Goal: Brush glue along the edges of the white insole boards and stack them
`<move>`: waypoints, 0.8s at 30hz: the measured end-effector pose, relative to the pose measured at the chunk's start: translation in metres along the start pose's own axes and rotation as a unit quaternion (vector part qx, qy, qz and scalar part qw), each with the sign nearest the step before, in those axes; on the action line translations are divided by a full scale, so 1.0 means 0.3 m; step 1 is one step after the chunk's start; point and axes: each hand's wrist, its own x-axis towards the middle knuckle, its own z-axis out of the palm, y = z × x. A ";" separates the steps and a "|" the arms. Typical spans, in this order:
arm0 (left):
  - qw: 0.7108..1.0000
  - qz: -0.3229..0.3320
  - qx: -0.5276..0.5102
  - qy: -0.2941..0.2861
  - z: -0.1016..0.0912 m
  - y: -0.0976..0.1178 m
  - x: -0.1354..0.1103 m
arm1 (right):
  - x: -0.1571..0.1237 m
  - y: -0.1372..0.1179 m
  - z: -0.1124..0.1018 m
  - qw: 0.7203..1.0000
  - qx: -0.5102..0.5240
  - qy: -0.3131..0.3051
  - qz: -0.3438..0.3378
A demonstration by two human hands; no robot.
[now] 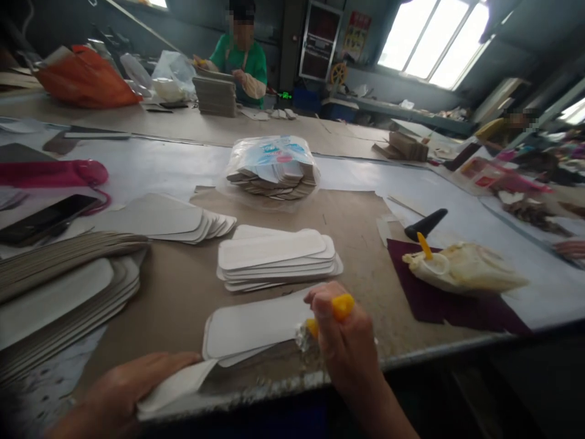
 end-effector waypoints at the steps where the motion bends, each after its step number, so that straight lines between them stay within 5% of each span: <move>1: 0.993 0.094 0.072 -0.020 0.005 -0.020 -0.024 | -0.003 0.003 0.031 0.998 0.046 -0.001 0.045; 4: 0.926 0.300 0.225 -0.033 0.008 -0.079 -0.046 | -0.012 0.015 0.122 0.965 0.198 -0.011 0.172; 11: 0.851 0.408 0.323 -0.068 0.014 -0.169 -0.007 | -0.062 0.016 0.265 0.884 0.346 -0.055 0.309; 16: 0.826 0.435 0.355 -0.052 0.020 -0.162 0.002 | -0.083 0.016 0.280 0.923 0.235 -0.081 0.292; 24: 0.827 0.442 0.346 -0.038 0.019 -0.199 -0.013 | -0.080 0.057 0.172 0.984 0.023 0.007 0.176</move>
